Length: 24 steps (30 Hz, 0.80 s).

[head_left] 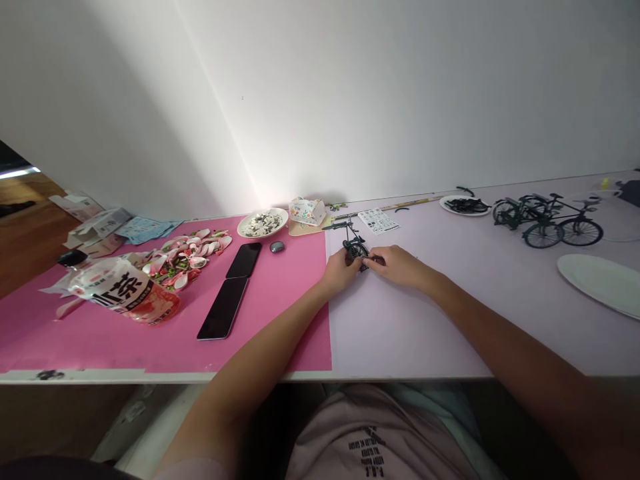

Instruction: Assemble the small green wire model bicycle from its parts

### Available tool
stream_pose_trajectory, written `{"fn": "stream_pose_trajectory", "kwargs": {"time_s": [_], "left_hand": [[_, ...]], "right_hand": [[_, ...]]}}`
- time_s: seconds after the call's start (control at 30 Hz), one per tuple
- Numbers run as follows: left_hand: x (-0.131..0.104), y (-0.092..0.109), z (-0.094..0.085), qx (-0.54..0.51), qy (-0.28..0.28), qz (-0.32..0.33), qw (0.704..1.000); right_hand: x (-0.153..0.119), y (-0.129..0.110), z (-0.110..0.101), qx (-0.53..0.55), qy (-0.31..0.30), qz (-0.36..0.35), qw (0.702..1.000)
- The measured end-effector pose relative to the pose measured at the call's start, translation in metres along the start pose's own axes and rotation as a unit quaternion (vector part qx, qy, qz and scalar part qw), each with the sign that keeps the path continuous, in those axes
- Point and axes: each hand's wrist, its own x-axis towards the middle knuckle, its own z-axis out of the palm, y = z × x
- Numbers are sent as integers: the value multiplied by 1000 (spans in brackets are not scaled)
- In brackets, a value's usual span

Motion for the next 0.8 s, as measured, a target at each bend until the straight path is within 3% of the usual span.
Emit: {"fn": "stream_pose_trajectory", "kwargs": {"time_s": [0.8], "left_hand": [[-2,2,0,29,7,11,999]], "right_hand": [[0,4,6,-28,-36,-2,999]]}}
